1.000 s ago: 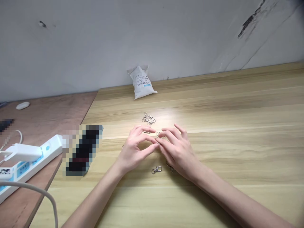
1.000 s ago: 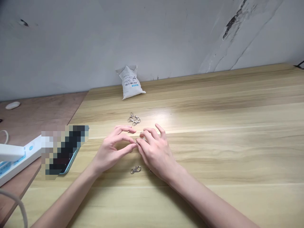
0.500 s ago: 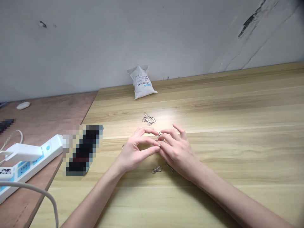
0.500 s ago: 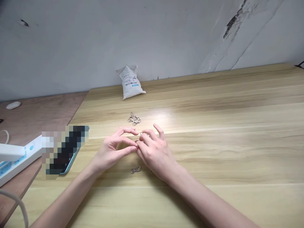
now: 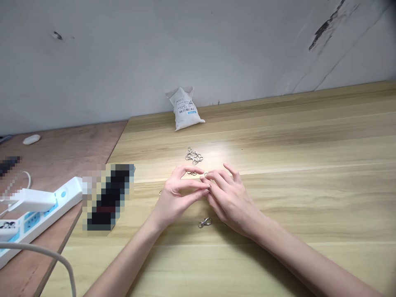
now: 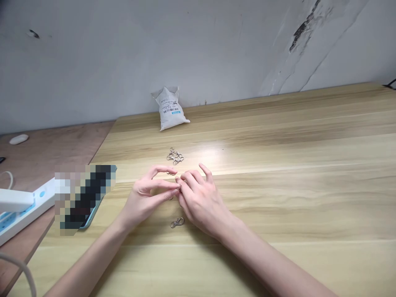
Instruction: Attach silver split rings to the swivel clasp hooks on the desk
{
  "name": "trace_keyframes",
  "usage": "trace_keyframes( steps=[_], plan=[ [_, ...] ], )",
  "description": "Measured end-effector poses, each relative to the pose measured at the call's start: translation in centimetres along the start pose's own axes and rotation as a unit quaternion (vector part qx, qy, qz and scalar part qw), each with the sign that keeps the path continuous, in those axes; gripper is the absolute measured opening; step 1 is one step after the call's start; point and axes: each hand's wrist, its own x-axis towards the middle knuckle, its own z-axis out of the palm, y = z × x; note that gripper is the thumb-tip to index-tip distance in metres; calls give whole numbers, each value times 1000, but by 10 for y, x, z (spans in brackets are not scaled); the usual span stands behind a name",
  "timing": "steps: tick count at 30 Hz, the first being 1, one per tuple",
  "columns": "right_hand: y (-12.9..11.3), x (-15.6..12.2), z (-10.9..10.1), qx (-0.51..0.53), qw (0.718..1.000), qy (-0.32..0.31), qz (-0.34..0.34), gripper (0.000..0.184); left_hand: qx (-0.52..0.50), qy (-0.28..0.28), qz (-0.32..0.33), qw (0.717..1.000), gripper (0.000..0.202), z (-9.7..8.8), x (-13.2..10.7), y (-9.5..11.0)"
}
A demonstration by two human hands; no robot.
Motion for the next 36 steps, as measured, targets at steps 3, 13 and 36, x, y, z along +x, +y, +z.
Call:
trace_keyframes(
  steps=[3,13,36],
  plan=[
    [0,-1,3,-4,1000,-6,-9,23,34,6,10,999,14,1,0,-1],
    [3,-1,1,11,999,25,-24,20,-28,-10,-76,997,19,-7,5,-2],
    [4,1,0,44,996,65,-29,14,-84,-64,-115,988,14,-10,5,-2]
  ],
)
